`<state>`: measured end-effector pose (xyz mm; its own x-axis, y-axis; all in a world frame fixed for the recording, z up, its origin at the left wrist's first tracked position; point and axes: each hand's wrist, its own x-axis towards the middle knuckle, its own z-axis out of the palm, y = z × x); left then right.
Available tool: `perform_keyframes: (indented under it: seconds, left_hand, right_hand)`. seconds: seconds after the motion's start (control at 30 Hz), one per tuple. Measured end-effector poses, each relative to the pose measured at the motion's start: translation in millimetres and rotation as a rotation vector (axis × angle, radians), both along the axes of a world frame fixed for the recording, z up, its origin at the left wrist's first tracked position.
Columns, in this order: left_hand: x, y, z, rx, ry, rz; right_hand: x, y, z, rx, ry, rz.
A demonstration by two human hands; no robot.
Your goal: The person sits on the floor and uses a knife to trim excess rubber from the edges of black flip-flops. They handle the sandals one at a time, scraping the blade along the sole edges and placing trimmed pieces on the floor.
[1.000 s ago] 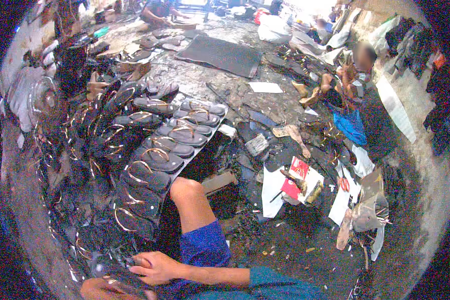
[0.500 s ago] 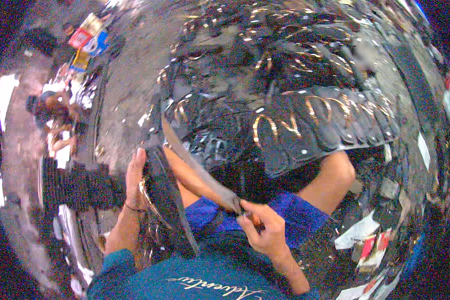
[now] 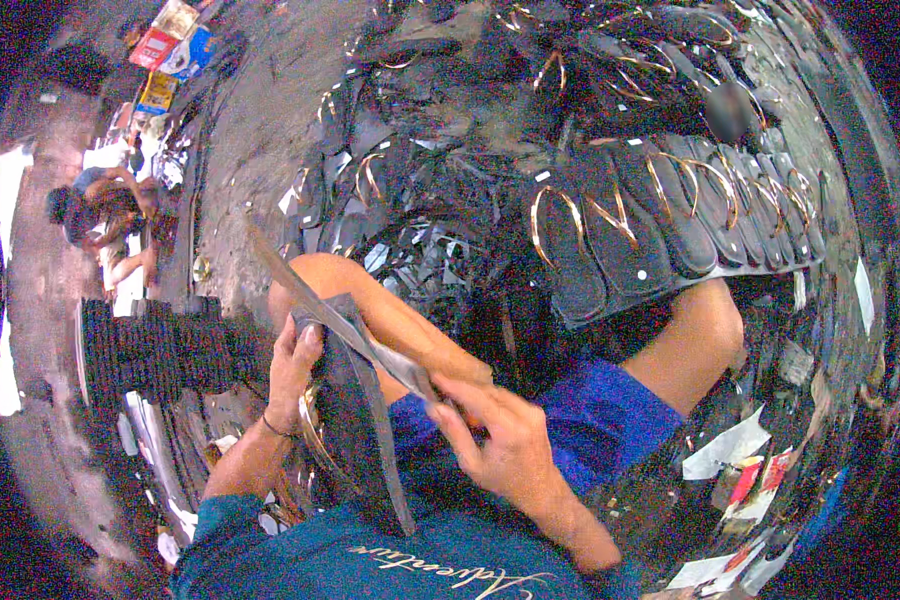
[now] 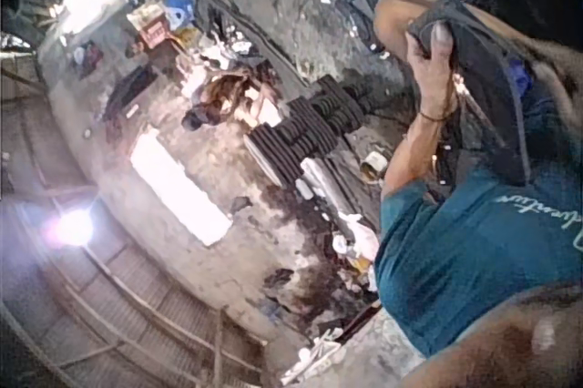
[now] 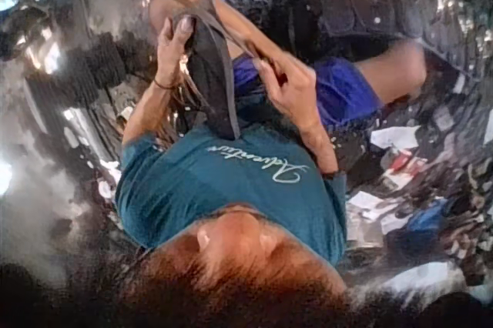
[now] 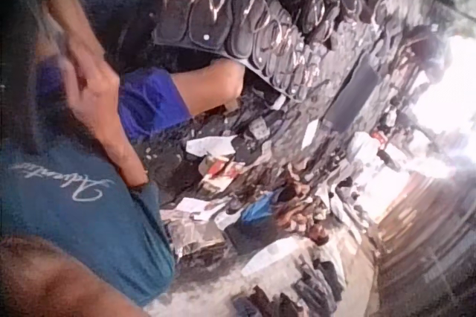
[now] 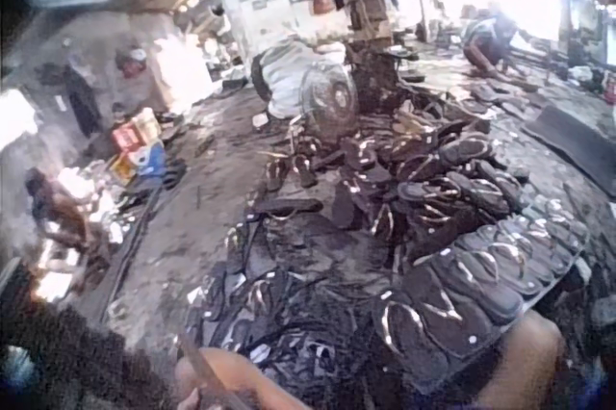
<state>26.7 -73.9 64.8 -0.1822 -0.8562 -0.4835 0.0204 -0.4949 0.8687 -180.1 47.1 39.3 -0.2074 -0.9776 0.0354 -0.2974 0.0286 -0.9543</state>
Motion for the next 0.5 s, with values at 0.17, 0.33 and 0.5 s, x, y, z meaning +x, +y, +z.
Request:
perform_keyframes:
  seconds: [0.17,0.33,0.5]
  left_hand:
    - [-20.4,-4.5,10.8,-0.150,0.079,-0.278]
    - [18.1,-52.5,34.8,-0.159,0.055,-0.244]
    - [37.9,-10.4,13.6,-0.060,-0.056,-0.334]
  right_hand:
    - [-4.2,-71.3,2.5,0.001,-0.078,0.018]
    - [-35.4,-0.2,-9.6,-0.034,-0.073,-0.134]
    - [-41.9,65.7,-11.0,0.147,0.024,0.182]
